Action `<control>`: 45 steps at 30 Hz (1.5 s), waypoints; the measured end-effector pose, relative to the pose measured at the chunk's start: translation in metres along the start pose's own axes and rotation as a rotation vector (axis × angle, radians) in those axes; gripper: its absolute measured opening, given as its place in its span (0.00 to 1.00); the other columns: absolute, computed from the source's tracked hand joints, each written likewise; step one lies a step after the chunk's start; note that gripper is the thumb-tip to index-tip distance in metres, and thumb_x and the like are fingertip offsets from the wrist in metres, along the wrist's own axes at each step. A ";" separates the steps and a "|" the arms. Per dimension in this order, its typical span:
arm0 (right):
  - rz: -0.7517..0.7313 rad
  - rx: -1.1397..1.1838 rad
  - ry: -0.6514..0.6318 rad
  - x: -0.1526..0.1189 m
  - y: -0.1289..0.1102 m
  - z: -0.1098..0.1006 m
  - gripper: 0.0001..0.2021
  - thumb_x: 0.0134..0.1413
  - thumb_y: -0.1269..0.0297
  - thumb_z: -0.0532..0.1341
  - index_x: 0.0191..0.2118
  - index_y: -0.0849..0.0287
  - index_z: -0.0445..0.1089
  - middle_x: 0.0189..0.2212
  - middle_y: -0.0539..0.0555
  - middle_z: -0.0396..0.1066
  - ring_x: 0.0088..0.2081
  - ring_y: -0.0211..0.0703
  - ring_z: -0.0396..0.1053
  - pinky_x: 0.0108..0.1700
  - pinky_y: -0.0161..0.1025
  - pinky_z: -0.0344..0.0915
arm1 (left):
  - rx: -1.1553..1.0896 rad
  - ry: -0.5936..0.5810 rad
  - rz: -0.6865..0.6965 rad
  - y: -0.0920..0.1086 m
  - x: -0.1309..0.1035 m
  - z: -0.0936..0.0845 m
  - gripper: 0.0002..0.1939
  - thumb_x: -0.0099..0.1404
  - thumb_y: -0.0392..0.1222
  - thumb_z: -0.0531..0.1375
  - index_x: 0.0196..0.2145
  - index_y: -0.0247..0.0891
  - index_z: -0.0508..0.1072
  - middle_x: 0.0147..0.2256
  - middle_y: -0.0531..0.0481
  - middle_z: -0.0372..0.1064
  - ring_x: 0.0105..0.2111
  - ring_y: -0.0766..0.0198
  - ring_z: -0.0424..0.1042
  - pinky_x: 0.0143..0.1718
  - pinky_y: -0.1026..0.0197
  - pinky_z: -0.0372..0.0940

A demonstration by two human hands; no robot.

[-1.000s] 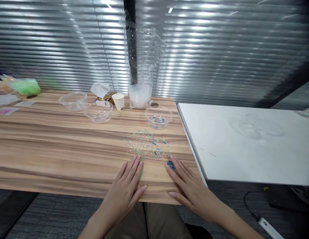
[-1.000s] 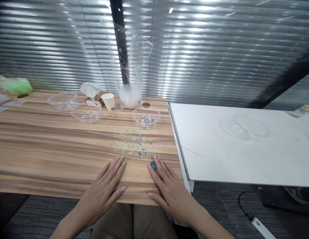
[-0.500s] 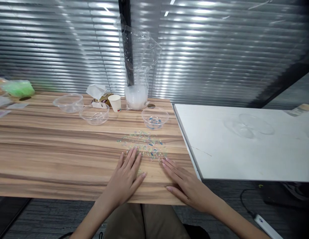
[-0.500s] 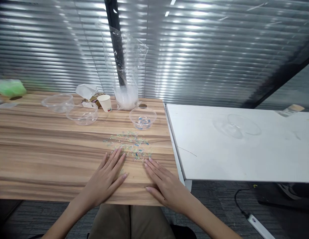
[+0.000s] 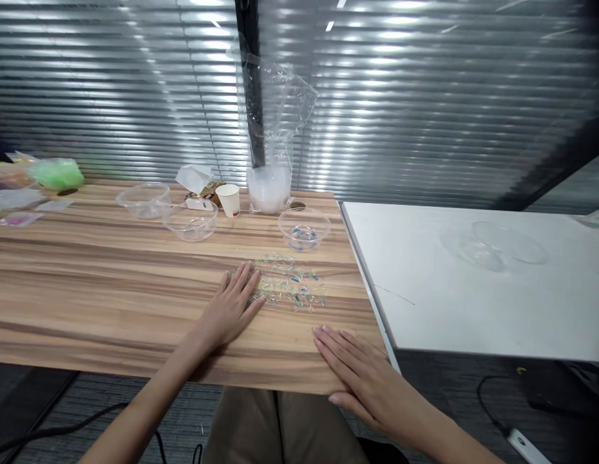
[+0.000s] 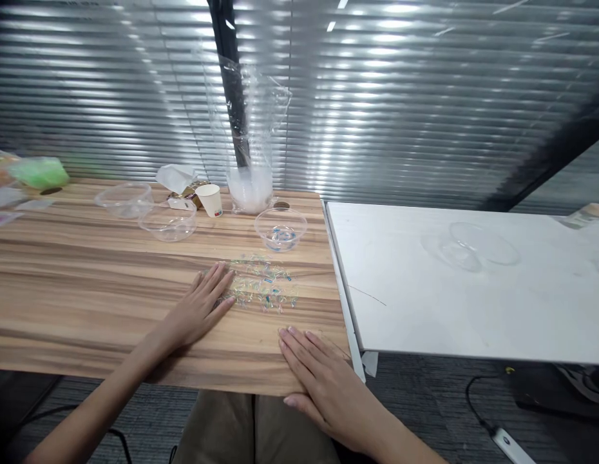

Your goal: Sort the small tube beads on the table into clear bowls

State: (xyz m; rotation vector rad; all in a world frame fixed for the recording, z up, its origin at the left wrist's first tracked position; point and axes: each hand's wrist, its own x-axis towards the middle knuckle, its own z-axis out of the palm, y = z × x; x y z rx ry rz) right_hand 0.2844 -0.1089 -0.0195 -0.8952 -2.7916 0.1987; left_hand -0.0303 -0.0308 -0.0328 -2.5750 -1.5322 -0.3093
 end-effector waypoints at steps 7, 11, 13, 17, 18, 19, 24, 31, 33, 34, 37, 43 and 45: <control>0.006 0.168 -0.049 0.014 0.014 -0.012 0.32 0.68 0.58 0.49 0.69 0.56 0.30 0.67 0.55 0.36 0.67 0.45 0.37 0.66 0.46 0.48 | -0.086 -0.008 0.230 0.031 -0.003 -0.028 0.28 0.74 0.47 0.44 0.67 0.35 0.43 0.65 0.41 0.46 0.65 0.58 0.44 0.65 0.47 0.42; 0.008 0.256 -0.017 0.036 0.037 -0.013 0.26 0.69 0.60 0.46 0.68 0.57 0.40 0.67 0.56 0.40 0.67 0.44 0.36 0.65 0.49 0.49 | -0.204 -0.070 0.346 0.056 -0.010 -0.034 0.30 0.74 0.45 0.46 0.67 0.39 0.36 0.64 0.46 0.47 0.65 0.61 0.45 0.65 0.50 0.43; -0.017 0.277 0.012 0.049 0.046 -0.013 0.22 0.69 0.61 0.45 0.65 0.58 0.48 0.66 0.56 0.46 0.67 0.42 0.38 0.65 0.50 0.49 | -0.225 -0.080 0.356 0.060 -0.011 -0.032 0.30 0.74 0.45 0.46 0.67 0.40 0.36 0.64 0.46 0.46 0.65 0.60 0.44 0.65 0.49 0.43; -0.106 0.231 0.009 0.069 0.054 -0.014 0.17 0.69 0.61 0.46 0.56 0.62 0.61 0.62 0.58 0.55 0.66 0.43 0.43 0.66 0.50 0.49 | -0.234 -0.100 0.326 0.059 -0.011 -0.026 0.31 0.74 0.47 0.46 0.67 0.40 0.36 0.65 0.45 0.46 0.65 0.59 0.45 0.65 0.48 0.45; -0.119 0.210 0.004 0.071 0.055 -0.014 0.17 0.69 0.61 0.47 0.55 0.63 0.62 0.62 0.59 0.56 0.66 0.44 0.44 0.66 0.50 0.49 | -0.238 -0.102 0.321 0.058 -0.012 -0.025 0.31 0.73 0.47 0.47 0.67 0.40 0.37 0.64 0.45 0.46 0.65 0.59 0.46 0.65 0.48 0.45; -0.126 0.190 0.004 0.073 0.055 -0.013 0.17 0.69 0.61 0.47 0.55 0.64 0.62 0.62 0.60 0.56 0.66 0.44 0.44 0.65 0.49 0.50 | -0.241 -0.098 0.317 0.057 -0.012 -0.024 0.31 0.73 0.47 0.47 0.67 0.41 0.37 0.64 0.45 0.47 0.64 0.59 0.47 0.65 0.48 0.46; -0.081 0.121 0.050 0.067 0.054 -0.008 0.23 0.68 0.61 0.46 0.63 0.66 0.52 0.62 0.64 0.55 0.65 0.46 0.48 0.63 0.50 0.55 | -0.246 -0.057 0.307 0.057 -0.008 -0.024 0.31 0.73 0.47 0.48 0.67 0.39 0.39 0.64 0.44 0.47 0.65 0.57 0.47 0.65 0.47 0.46; -0.101 0.070 0.055 0.059 0.053 -0.006 0.22 0.68 0.62 0.47 0.63 0.66 0.54 0.61 0.62 0.58 0.64 0.45 0.49 0.63 0.49 0.54 | -0.238 -0.086 0.357 0.057 -0.005 -0.026 0.28 0.73 0.48 0.47 0.66 0.38 0.45 0.64 0.47 0.48 0.65 0.60 0.46 0.66 0.48 0.44; -0.078 0.059 0.073 0.060 0.052 -0.006 0.21 0.68 0.62 0.48 0.61 0.66 0.56 0.60 0.62 0.59 0.64 0.45 0.50 0.64 0.49 0.54 | -0.227 -0.080 0.337 0.055 -0.007 -0.026 0.26 0.74 0.46 0.47 0.65 0.37 0.50 0.63 0.47 0.50 0.64 0.60 0.49 0.65 0.48 0.47; -0.071 0.053 0.076 0.060 0.052 -0.006 0.21 0.68 0.63 0.48 0.61 0.66 0.57 0.60 0.61 0.58 0.64 0.45 0.50 0.64 0.49 0.54 | -0.225 -0.073 0.329 0.055 -0.007 -0.026 0.25 0.74 0.46 0.46 0.64 0.37 0.51 0.63 0.46 0.52 0.64 0.60 0.50 0.65 0.48 0.48; -0.111 0.038 0.052 0.062 0.050 -0.007 0.21 0.68 0.63 0.48 0.60 0.68 0.58 0.61 0.61 0.57 0.65 0.45 0.49 0.64 0.49 0.53 | -0.221 -0.056 0.306 0.055 -0.007 -0.025 0.25 0.74 0.46 0.47 0.64 0.36 0.51 0.63 0.45 0.51 0.64 0.59 0.50 0.64 0.48 0.50; -0.078 0.014 0.102 0.059 0.052 -0.005 0.18 0.68 0.64 0.47 0.58 0.64 0.61 0.58 0.59 0.62 0.63 0.46 0.53 0.63 0.52 0.55 | -0.182 -0.104 0.323 0.056 -0.005 -0.025 0.26 0.73 0.49 0.46 0.64 0.35 0.51 0.64 0.45 0.50 0.64 0.58 0.48 0.64 0.47 0.49; -0.015 0.021 0.171 0.058 0.053 -0.004 0.16 0.68 0.65 0.47 0.54 0.63 0.64 0.57 0.60 0.64 0.62 0.47 0.55 0.62 0.52 0.57 | -0.156 -0.079 0.307 0.057 -0.004 -0.023 0.26 0.74 0.47 0.46 0.64 0.34 0.51 0.63 0.43 0.50 0.64 0.57 0.49 0.64 0.47 0.48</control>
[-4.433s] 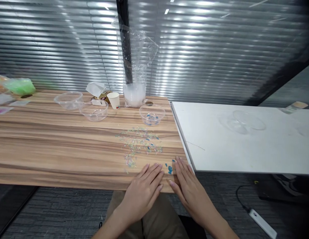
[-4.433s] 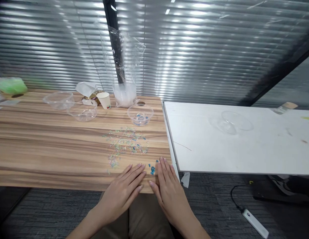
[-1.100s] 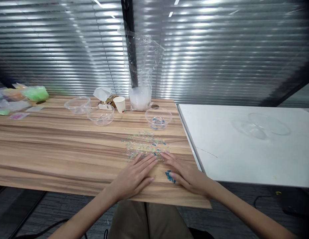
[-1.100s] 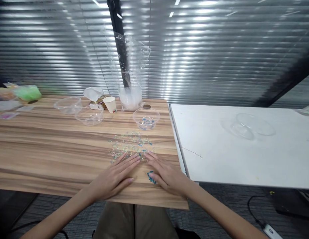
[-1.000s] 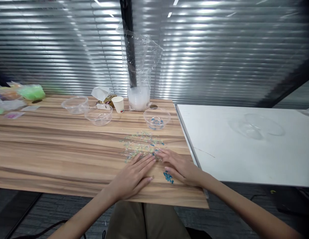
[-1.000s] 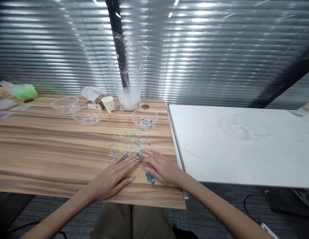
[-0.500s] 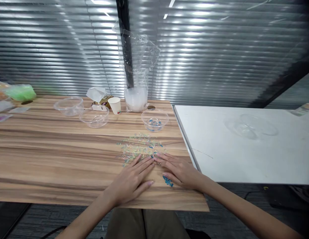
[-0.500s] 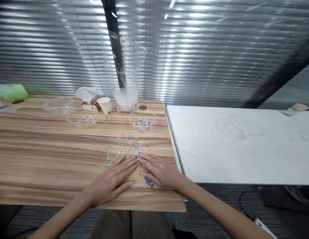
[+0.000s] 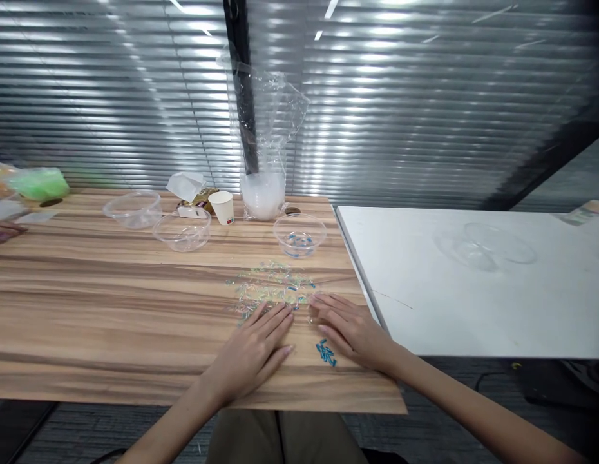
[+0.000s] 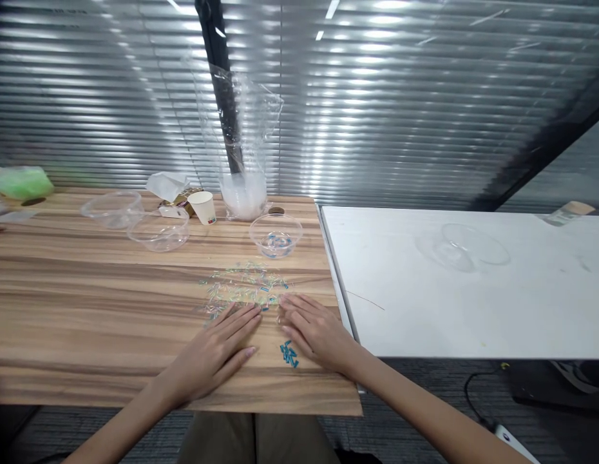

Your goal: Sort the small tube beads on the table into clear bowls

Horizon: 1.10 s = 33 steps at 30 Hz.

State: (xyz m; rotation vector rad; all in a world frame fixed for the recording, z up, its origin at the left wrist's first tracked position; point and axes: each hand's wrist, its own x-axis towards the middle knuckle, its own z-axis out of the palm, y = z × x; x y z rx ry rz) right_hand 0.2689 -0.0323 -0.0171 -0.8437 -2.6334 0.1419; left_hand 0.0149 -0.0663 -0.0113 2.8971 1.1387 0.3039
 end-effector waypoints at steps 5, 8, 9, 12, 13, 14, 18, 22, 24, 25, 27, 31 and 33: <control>-0.052 0.020 -0.003 0.005 -0.001 0.002 0.15 0.67 0.64 0.50 0.53 0.64 0.64 0.61 0.62 0.57 0.64 0.50 0.50 0.63 0.54 0.54 | 0.040 0.069 0.011 -0.003 0.017 0.007 0.30 0.74 0.48 0.44 0.66 0.30 0.40 0.64 0.38 0.47 0.65 0.54 0.46 0.65 0.47 0.44; -0.040 0.039 -0.015 0.006 0.000 0.003 0.17 0.66 0.63 0.51 0.57 0.64 0.61 0.61 0.63 0.58 0.63 0.50 0.52 0.63 0.55 0.55 | 0.015 0.027 0.045 -0.008 0.025 0.012 0.33 0.74 0.50 0.43 0.67 0.30 0.34 0.64 0.37 0.45 0.65 0.54 0.47 0.64 0.47 0.46; -0.023 0.045 0.001 0.005 0.000 0.003 0.17 0.66 0.64 0.51 0.57 0.64 0.61 0.59 0.63 0.60 0.62 0.50 0.54 0.62 0.54 0.56 | 0.004 0.015 0.044 -0.009 0.026 0.013 0.34 0.74 0.50 0.43 0.67 0.30 0.32 0.64 0.38 0.45 0.65 0.54 0.47 0.64 0.47 0.46; 0.039 0.051 0.069 0.002 0.002 0.002 0.15 0.66 0.65 0.50 0.55 0.63 0.62 0.55 0.63 0.66 0.60 0.50 0.59 0.60 0.53 0.60 | -0.008 0.030 0.000 -0.012 0.021 0.014 0.33 0.74 0.50 0.43 0.67 0.33 0.29 0.64 0.40 0.47 0.64 0.55 0.48 0.64 0.47 0.47; 0.051 0.052 0.082 0.002 0.002 0.002 0.15 0.66 0.65 0.50 0.55 0.63 0.62 0.54 0.63 0.66 0.60 0.50 0.59 0.60 0.53 0.61 | -0.004 0.049 -0.021 -0.013 0.018 0.014 0.33 0.74 0.50 0.43 0.67 0.34 0.29 0.64 0.40 0.48 0.64 0.55 0.49 0.64 0.47 0.46; 0.053 0.053 0.083 0.003 0.002 0.002 0.15 0.66 0.65 0.50 0.55 0.63 0.62 0.55 0.63 0.66 0.60 0.50 0.59 0.60 0.53 0.61 | 0.002 0.068 -0.039 -0.013 0.016 0.013 0.33 0.74 0.50 0.43 0.67 0.35 0.28 0.64 0.40 0.48 0.64 0.55 0.49 0.64 0.46 0.46; -0.021 0.049 0.031 0.006 0.001 0.003 0.17 0.67 0.64 0.50 0.56 0.64 0.61 0.59 0.63 0.61 0.62 0.50 0.55 0.62 0.55 0.56 | -0.009 0.065 0.005 -0.014 0.017 0.010 0.33 0.74 0.49 0.44 0.67 0.35 0.29 0.64 0.40 0.46 0.65 0.57 0.46 0.65 0.48 0.44; 0.022 0.019 0.080 0.004 0.002 0.005 0.16 0.67 0.64 0.49 0.56 0.63 0.63 0.56 0.63 0.64 0.60 0.52 0.59 0.60 0.56 0.59 | -0.026 0.007 0.088 -0.014 0.024 0.011 0.32 0.74 0.48 0.44 0.67 0.35 0.33 0.64 0.41 0.47 0.64 0.58 0.48 0.65 0.47 0.44; 0.051 0.013 0.121 0.001 0.002 0.004 0.16 0.67 0.64 0.49 0.55 0.64 0.63 0.55 0.64 0.66 0.58 0.52 0.61 0.58 0.55 0.62 | -0.023 0.020 0.076 -0.015 0.024 0.012 0.31 0.74 0.48 0.44 0.67 0.34 0.36 0.63 0.40 0.50 0.64 0.58 0.49 0.64 0.47 0.47; 0.044 0.018 0.125 0.001 0.002 0.003 0.16 0.67 0.64 0.49 0.55 0.64 0.63 0.55 0.63 0.66 0.59 0.51 0.61 0.58 0.54 0.62 | -0.020 0.032 0.068 -0.015 0.023 0.012 0.30 0.74 0.48 0.44 0.67 0.34 0.37 0.63 0.40 0.51 0.64 0.57 0.50 0.64 0.47 0.48; -0.023 0.040 0.090 0.000 0.001 0.001 0.17 0.67 0.64 0.49 0.57 0.65 0.61 0.56 0.62 0.64 0.60 0.50 0.59 0.60 0.52 0.61 | -0.002 0.072 0.040 -0.016 0.021 0.012 0.29 0.74 0.47 0.44 0.66 0.34 0.40 0.62 0.40 0.53 0.63 0.56 0.52 0.63 0.47 0.49; -0.085 0.034 0.057 0.001 0.000 0.000 0.17 0.67 0.64 0.50 0.56 0.64 0.62 0.55 0.61 0.66 0.59 0.49 0.60 0.60 0.52 0.60 | 0.034 0.152 -0.009 -0.015 0.018 0.010 0.28 0.74 0.46 0.44 0.66 0.33 0.41 0.61 0.40 0.56 0.62 0.55 0.55 0.63 0.46 0.49; -0.019 0.015 0.112 0.002 0.000 0.001 0.15 0.67 0.65 0.50 0.53 0.63 0.66 0.52 0.61 0.69 0.57 0.50 0.63 0.58 0.52 0.63 | 0.026 0.145 0.002 -0.015 0.020 0.010 0.29 0.74 0.46 0.44 0.66 0.33 0.40 0.61 0.40 0.55 0.62 0.55 0.54 0.63 0.46 0.49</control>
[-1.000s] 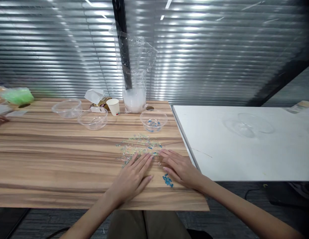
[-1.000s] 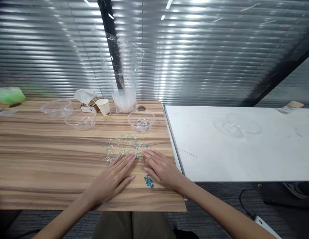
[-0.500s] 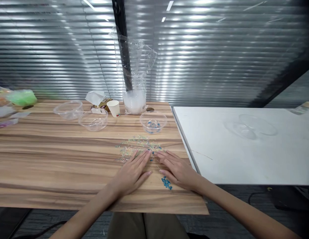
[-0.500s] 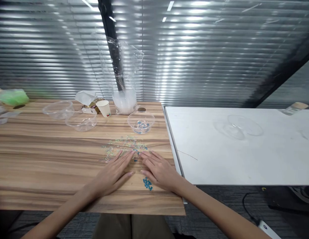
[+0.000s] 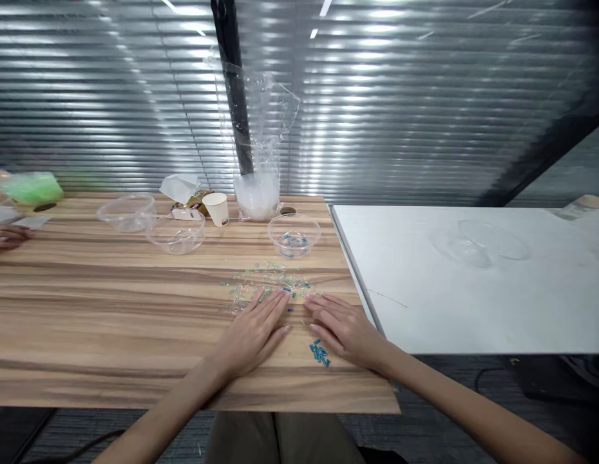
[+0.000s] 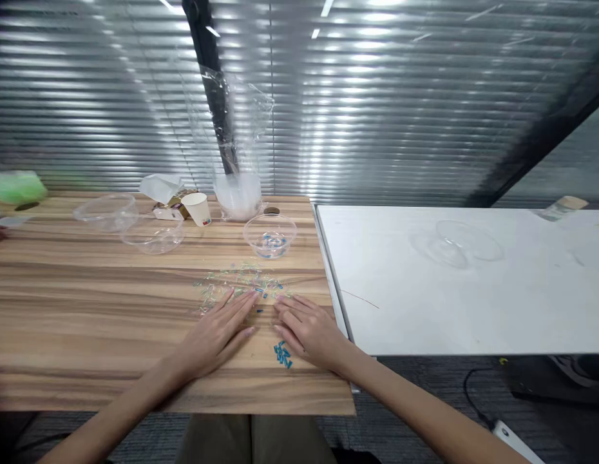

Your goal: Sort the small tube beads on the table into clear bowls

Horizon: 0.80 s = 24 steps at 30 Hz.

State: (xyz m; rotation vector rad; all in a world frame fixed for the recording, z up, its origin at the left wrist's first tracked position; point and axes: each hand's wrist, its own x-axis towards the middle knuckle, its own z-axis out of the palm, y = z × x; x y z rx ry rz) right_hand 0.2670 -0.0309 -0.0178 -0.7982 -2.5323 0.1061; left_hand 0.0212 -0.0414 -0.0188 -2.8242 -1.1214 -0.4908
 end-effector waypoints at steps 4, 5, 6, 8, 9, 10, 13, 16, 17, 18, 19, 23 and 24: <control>0.026 -0.004 -0.026 0.007 0.002 0.002 0.18 0.66 0.64 0.50 0.58 0.64 0.60 0.59 0.64 0.61 0.61 0.52 0.57 0.60 0.54 0.60 | -0.029 -0.030 0.008 -0.002 0.007 0.002 0.32 0.74 0.49 0.45 0.67 0.33 0.36 0.64 0.39 0.49 0.64 0.54 0.48 0.64 0.45 0.47; 0.022 0.000 -0.047 0.009 0.002 0.003 0.20 0.66 0.63 0.50 0.61 0.64 0.57 0.61 0.64 0.58 0.62 0.52 0.55 0.61 0.55 0.58 | -0.032 -0.031 0.010 -0.003 0.009 0.002 0.33 0.74 0.50 0.45 0.67 0.33 0.35 0.64 0.39 0.48 0.64 0.54 0.47 0.64 0.45 0.46; 0.020 0.008 -0.062 0.011 0.003 0.004 0.23 0.67 0.63 0.50 0.63 0.65 0.53 0.61 0.64 0.56 0.63 0.52 0.53 0.61 0.55 0.57 | -0.034 -0.032 0.014 -0.004 0.010 0.003 0.33 0.74 0.50 0.45 0.67 0.33 0.35 0.64 0.39 0.49 0.65 0.55 0.47 0.65 0.45 0.45; 0.030 0.031 -0.067 0.013 0.004 0.006 0.25 0.67 0.61 0.50 0.64 0.66 0.49 0.61 0.65 0.56 0.63 0.51 0.52 0.61 0.53 0.58 | -0.038 -0.033 0.021 -0.005 0.011 0.004 0.32 0.74 0.49 0.45 0.67 0.33 0.37 0.63 0.40 0.50 0.65 0.56 0.47 0.65 0.45 0.44; 0.037 0.044 -0.061 0.013 0.004 0.006 0.24 0.67 0.61 0.50 0.64 0.66 0.50 0.60 0.65 0.58 0.63 0.51 0.54 0.61 0.52 0.59 | -0.043 -0.033 0.024 -0.005 0.010 0.004 0.31 0.74 0.49 0.45 0.67 0.33 0.38 0.63 0.40 0.51 0.65 0.56 0.47 0.65 0.46 0.44; 0.045 0.052 -0.050 0.012 0.005 0.007 0.23 0.67 0.61 0.50 0.63 0.65 0.53 0.59 0.65 0.60 0.62 0.51 0.56 0.60 0.52 0.60 | -0.051 -0.037 0.024 -0.005 0.010 0.004 0.31 0.74 0.49 0.45 0.67 0.33 0.39 0.63 0.41 0.52 0.65 0.57 0.47 0.65 0.46 0.44; 0.073 0.048 0.003 0.006 0.005 0.006 0.16 0.66 0.64 0.50 0.56 0.63 0.62 0.51 0.63 0.68 0.57 0.50 0.63 0.58 0.51 0.63 | -0.071 -0.045 -0.005 -0.005 0.007 0.004 0.29 0.74 0.50 0.44 0.66 0.34 0.43 0.62 0.41 0.53 0.64 0.56 0.49 0.65 0.46 0.46; 0.082 0.023 0.044 0.005 0.006 0.004 0.14 0.66 0.66 0.49 0.52 0.63 0.65 0.49 0.63 0.70 0.56 0.50 0.64 0.58 0.53 0.63 | -0.084 -0.053 -0.034 -0.005 0.007 0.004 0.28 0.74 0.50 0.44 0.66 0.34 0.46 0.62 0.41 0.54 0.63 0.56 0.51 0.64 0.46 0.48; 0.084 0.018 0.045 0.006 0.006 0.004 0.15 0.66 0.66 0.49 0.53 0.64 0.64 0.50 0.64 0.69 0.57 0.51 0.63 0.59 0.54 0.62 | -0.088 -0.054 -0.030 -0.005 0.007 0.005 0.28 0.74 0.50 0.45 0.66 0.35 0.46 0.62 0.41 0.54 0.63 0.55 0.52 0.64 0.46 0.47; 0.090 0.017 0.040 0.008 0.006 0.004 0.16 0.66 0.65 0.49 0.54 0.65 0.63 0.52 0.64 0.68 0.58 0.51 0.62 0.59 0.54 0.61 | -0.089 -0.057 -0.020 -0.005 0.008 0.006 0.29 0.74 0.50 0.45 0.66 0.35 0.45 0.62 0.41 0.54 0.63 0.55 0.51 0.64 0.46 0.47; 0.099 0.018 0.030 0.010 0.006 0.004 0.17 0.66 0.65 0.49 0.55 0.66 0.62 0.53 0.65 0.67 0.59 0.52 0.60 0.60 0.55 0.60 | -0.087 -0.057 -0.008 -0.006 0.009 0.007 0.29 0.74 0.50 0.45 0.66 0.34 0.45 0.62 0.41 0.54 0.63 0.55 0.51 0.65 0.46 0.46; 0.112 0.037 -0.010 0.016 0.006 0.005 0.21 0.66 0.61 0.50 0.60 0.65 0.57 0.57 0.65 0.62 0.62 0.52 0.55 0.61 0.57 0.57 | -0.051 -0.055 0.031 -0.007 0.014 0.011 0.29 0.74 0.50 0.44 0.65 0.31 0.46 0.62 0.39 0.52 0.64 0.55 0.49 0.65 0.45 0.42; 0.109 0.040 -0.013 0.016 0.006 0.005 0.21 0.66 0.61 0.50 0.60 0.65 0.57 0.58 0.65 0.62 0.62 0.52 0.54 0.61 0.57 0.57 | -0.041 -0.058 0.038 -0.007 0.016 0.012 0.29 0.74 0.50 0.44 0.65 0.31 0.47 0.62 0.39 0.52 0.64 0.55 0.49 0.65 0.45 0.41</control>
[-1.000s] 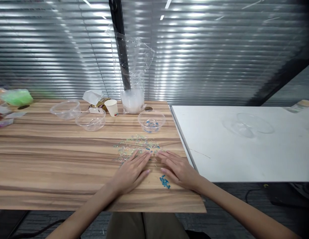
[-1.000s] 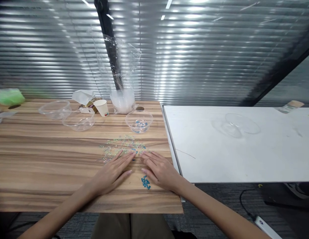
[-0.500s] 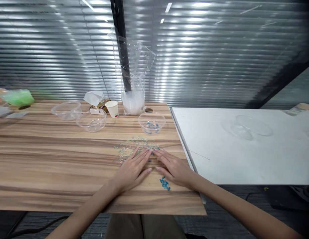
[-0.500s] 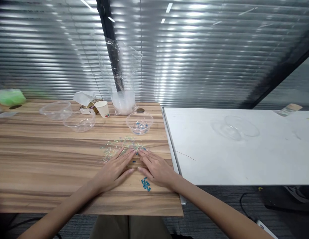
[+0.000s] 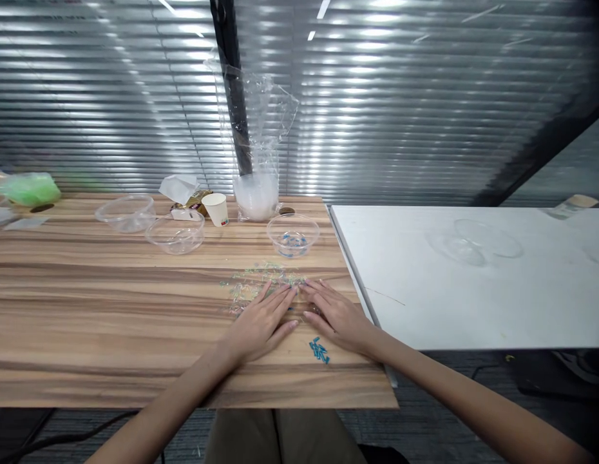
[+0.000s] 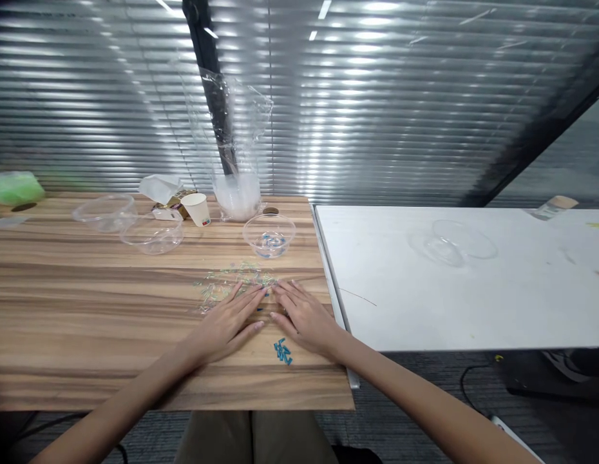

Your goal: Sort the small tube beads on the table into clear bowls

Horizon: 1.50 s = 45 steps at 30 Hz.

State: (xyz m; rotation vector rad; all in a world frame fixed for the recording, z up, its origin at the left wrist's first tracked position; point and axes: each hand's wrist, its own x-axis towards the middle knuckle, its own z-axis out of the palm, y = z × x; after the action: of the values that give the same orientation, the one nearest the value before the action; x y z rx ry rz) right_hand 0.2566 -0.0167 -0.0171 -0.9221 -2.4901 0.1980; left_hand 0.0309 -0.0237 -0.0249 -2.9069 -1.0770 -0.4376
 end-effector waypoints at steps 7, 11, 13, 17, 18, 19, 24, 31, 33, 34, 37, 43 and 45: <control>0.004 -0.024 0.029 -0.011 0.005 -0.002 0.16 0.67 0.65 0.49 0.55 0.64 0.62 0.53 0.64 0.67 0.61 0.51 0.56 0.62 0.58 0.55 | 0.046 -0.022 0.026 0.000 0.016 0.002 0.29 0.73 0.51 0.44 0.64 0.29 0.49 0.62 0.36 0.52 0.63 0.52 0.50 0.65 0.42 0.37; 0.009 -0.017 0.011 -0.008 0.005 -0.001 0.19 0.67 0.64 0.49 0.59 0.65 0.57 0.58 0.63 0.61 0.63 0.50 0.52 0.63 0.57 0.53 | 0.042 0.010 0.005 -0.001 0.016 0.003 0.29 0.74 0.51 0.44 0.64 0.28 0.48 0.62 0.36 0.52 0.63 0.52 0.51 0.65 0.43 0.39; 0.011 -0.002 -0.032 -0.005 0.004 -0.001 0.22 0.68 0.61 0.49 0.63 0.64 0.52 0.61 0.62 0.58 0.65 0.50 0.49 0.64 0.57 0.52 | 0.028 0.027 -0.008 -0.002 0.014 0.003 0.29 0.74 0.51 0.44 0.64 0.29 0.48 0.62 0.36 0.52 0.63 0.52 0.51 0.65 0.43 0.42; 0.023 0.004 -0.038 -0.006 0.004 -0.002 0.21 0.67 0.60 0.49 0.61 0.63 0.55 0.59 0.63 0.60 0.64 0.50 0.50 0.63 0.58 0.54 | 0.012 0.035 -0.023 -0.003 0.010 0.003 0.29 0.74 0.51 0.44 0.64 0.29 0.47 0.61 0.36 0.54 0.63 0.52 0.52 0.64 0.42 0.45; 0.027 0.000 -0.026 -0.008 0.005 -0.003 0.19 0.67 0.61 0.49 0.59 0.63 0.58 0.58 0.64 0.61 0.64 0.51 0.51 0.62 0.58 0.55 | 0.012 0.033 -0.027 -0.003 0.008 0.003 0.29 0.74 0.50 0.44 0.64 0.29 0.47 0.61 0.36 0.54 0.63 0.51 0.52 0.64 0.42 0.45; 0.032 -0.006 -0.011 -0.010 0.005 -0.003 0.17 0.67 0.62 0.49 0.56 0.64 0.60 0.57 0.64 0.62 0.63 0.51 0.53 0.61 0.58 0.56 | 0.011 0.030 -0.028 -0.003 0.007 0.002 0.29 0.74 0.50 0.44 0.64 0.29 0.47 0.61 0.36 0.54 0.63 0.51 0.53 0.64 0.42 0.45; 0.059 -0.014 0.081 -0.014 0.008 -0.003 0.14 0.67 0.65 0.49 0.51 0.62 0.65 0.53 0.64 0.67 0.60 0.50 0.59 0.60 0.57 0.59 | -0.004 0.051 -0.022 0.000 -0.001 -0.004 0.27 0.74 0.48 0.44 0.65 0.33 0.46 0.60 0.39 0.57 0.62 0.54 0.54 0.64 0.43 0.44; 0.064 -0.017 -0.013 -0.004 0.004 -0.001 0.21 0.67 0.60 0.49 0.61 0.62 0.55 0.59 0.62 0.60 0.63 0.50 0.51 0.63 0.58 0.52 | -0.002 0.016 0.021 -0.001 0.001 -0.003 0.28 0.74 0.49 0.46 0.65 0.30 0.48 0.61 0.37 0.54 0.63 0.53 0.52 0.64 0.41 0.43; 0.059 -0.021 -0.007 -0.005 0.004 -0.001 0.20 0.67 0.60 0.49 0.60 0.63 0.56 0.58 0.63 0.62 0.63 0.51 0.52 0.63 0.59 0.53 | -0.006 0.014 0.026 -0.001 0.001 -0.003 0.28 0.74 0.49 0.46 0.64 0.30 0.49 0.62 0.37 0.54 0.63 0.54 0.52 0.65 0.42 0.42; 0.055 -0.024 0.002 -0.007 0.004 -0.001 0.19 0.67 0.61 0.49 0.59 0.63 0.57 0.57 0.64 0.62 0.63 0.51 0.52 0.63 0.59 0.53 | -0.010 0.015 0.028 -0.001 0.000 -0.003 0.27 0.74 0.49 0.46 0.64 0.31 0.49 0.61 0.38 0.54 0.63 0.54 0.53 0.65 0.42 0.42; 0.044 -0.038 0.056 -0.014 0.003 -0.002 0.15 0.66 0.62 0.50 0.54 0.62 0.62 0.55 0.64 0.65 0.61 0.52 0.56 0.61 0.59 0.56 | -0.028 0.015 0.036 0.001 -0.001 -0.006 0.26 0.74 0.48 0.45 0.64 0.33 0.51 0.60 0.39 0.57 0.62 0.56 0.55 0.65 0.43 0.43; 0.086 -0.054 0.128 -0.019 0.007 0.002 0.14 0.66 0.65 0.50 0.53 0.60 0.62 0.55 0.64 0.65 0.60 0.52 0.59 0.61 0.59 0.57 | -0.051 -0.008 0.085 0.001 0.004 -0.006 0.27 0.74 0.48 0.45 0.65 0.32 0.49 0.62 0.40 0.53 0.64 0.58 0.51 0.65 0.48 0.45; 0.105 -0.062 0.094 -0.015 0.007 0.003 0.15 0.66 0.63 0.50 0.55 0.61 0.61 0.58 0.65 0.61 0.61 0.53 0.56 0.61 0.60 0.56 | -0.049 -0.025 0.098 0.000 0.005 -0.004 0.26 0.74 0.48 0.45 0.64 0.32 0.50 0.62 0.39 0.53 0.63 0.57 0.51 0.65 0.48 0.46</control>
State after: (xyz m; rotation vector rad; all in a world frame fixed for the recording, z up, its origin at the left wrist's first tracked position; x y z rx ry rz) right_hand 0.2695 -0.0209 -0.0280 -1.0642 -2.3758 0.1100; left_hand 0.0341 -0.0209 -0.0198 -2.9989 -0.9346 -0.4316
